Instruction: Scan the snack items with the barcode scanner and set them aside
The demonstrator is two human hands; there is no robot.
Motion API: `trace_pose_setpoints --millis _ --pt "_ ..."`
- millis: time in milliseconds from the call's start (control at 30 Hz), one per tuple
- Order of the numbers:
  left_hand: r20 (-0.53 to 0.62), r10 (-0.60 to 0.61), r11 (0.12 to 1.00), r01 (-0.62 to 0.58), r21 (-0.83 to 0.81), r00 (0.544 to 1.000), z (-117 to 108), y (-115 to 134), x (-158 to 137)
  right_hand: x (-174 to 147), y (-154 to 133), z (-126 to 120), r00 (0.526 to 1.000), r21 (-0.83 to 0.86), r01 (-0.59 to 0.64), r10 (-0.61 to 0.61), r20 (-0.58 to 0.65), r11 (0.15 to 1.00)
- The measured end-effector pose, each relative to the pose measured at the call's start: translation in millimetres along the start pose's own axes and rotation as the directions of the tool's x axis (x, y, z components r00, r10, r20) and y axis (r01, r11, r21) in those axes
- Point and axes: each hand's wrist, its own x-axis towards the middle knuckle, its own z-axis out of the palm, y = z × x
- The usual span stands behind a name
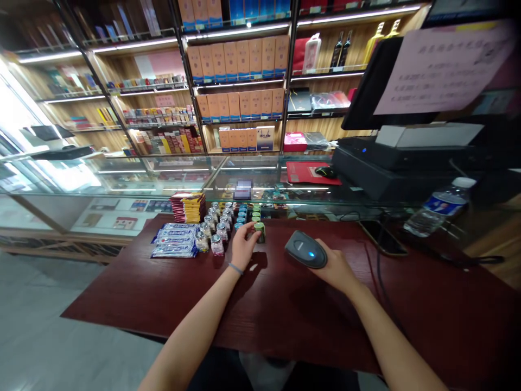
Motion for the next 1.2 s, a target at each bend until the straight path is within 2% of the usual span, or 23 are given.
trace_pose_setpoints --millis 67,133,467,700,1000,1200 --pt "0.003 0.142 0.977 -0.14 0.158 0.99 -1.2 -2.4 -3.3 -0.2 4.1 -0.3 0.999 0.014 -0.017 0.018 -0.045 1.0" --pt "0.003 0.192 0.954 -0.188 0.232 0.981 -2.2 -5.9 -6.1 -0.8 6.6 -0.4 0.996 0.027 -0.028 0.03 -0.084 0.999" --pt "-0.082 0.126 0.938 -0.092 0.334 0.989 -7.3 -21.8 0.9 -0.7 13.2 1.9 0.986 0.011 -0.059 0.06 -0.153 0.998" --pt "-0.038 0.144 0.907 -0.117 0.405 0.989 -5.5 -27.3 2.0 -1.7 15.9 4.1 0.987 0.007 -0.038 0.038 -0.157 0.999" --pt "-0.04 0.115 0.897 -0.087 0.433 0.993 -5.1 -29.4 4.8 0.3 14.0 2.7 0.989 0.035 -0.036 0.041 -0.141 0.999" --pt "0.007 0.107 0.832 -0.093 0.547 0.994 -5.3 -29.2 4.0 -1.3 11.7 0.9 0.99 0.023 -0.016 0.019 -0.143 1.0"
